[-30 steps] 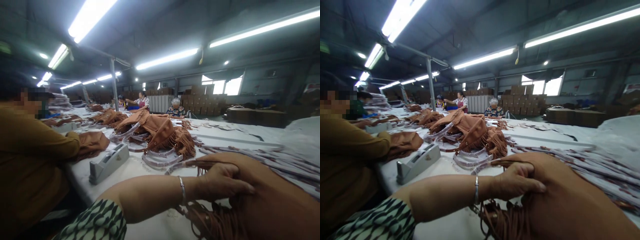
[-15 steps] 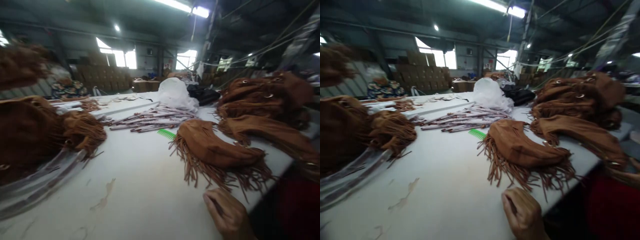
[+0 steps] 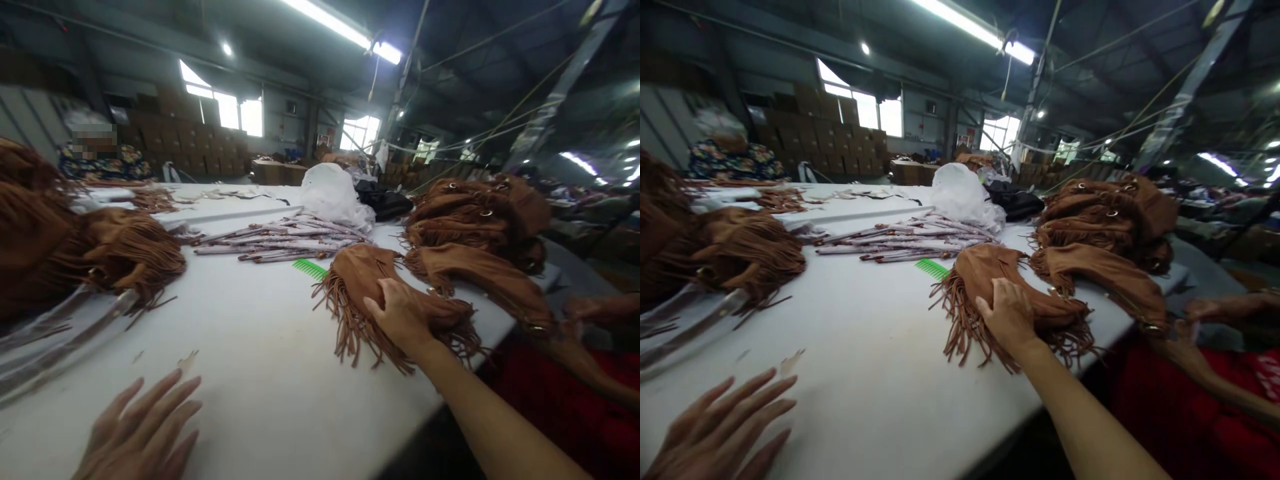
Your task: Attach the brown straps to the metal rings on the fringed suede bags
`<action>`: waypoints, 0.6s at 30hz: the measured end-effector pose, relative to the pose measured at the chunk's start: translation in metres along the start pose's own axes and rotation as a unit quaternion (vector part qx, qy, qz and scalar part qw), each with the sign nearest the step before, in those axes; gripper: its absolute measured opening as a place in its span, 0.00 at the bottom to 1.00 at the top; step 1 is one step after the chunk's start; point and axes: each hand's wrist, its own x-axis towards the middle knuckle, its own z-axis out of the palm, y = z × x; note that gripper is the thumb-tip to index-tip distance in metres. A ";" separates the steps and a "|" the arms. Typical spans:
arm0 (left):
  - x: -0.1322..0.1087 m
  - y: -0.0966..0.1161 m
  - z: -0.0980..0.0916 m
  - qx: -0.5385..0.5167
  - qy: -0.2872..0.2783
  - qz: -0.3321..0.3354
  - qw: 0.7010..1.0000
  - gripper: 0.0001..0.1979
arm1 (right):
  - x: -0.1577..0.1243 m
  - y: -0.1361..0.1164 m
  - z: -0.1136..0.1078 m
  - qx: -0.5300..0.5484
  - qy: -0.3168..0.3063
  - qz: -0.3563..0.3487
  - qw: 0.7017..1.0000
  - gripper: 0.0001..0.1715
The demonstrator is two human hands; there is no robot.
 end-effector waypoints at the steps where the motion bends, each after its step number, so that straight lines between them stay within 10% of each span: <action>1: -0.001 0.000 0.000 0.009 -0.005 -0.007 1.000 0.15 | 0.009 0.003 0.008 -0.034 -0.035 0.027 0.998 0.23; 8: -0.005 -0.021 -0.022 0.043 -0.020 -0.094 0.994 0.08 | 0.031 0.029 0.023 0.004 -0.019 0.116 0.993 0.10; 18: -0.006 -0.050 -0.019 -0.062 0.029 -0.295 0.953 0.16 | 0.084 0.056 -0.097 0.058 0.203 0.135 0.968 0.13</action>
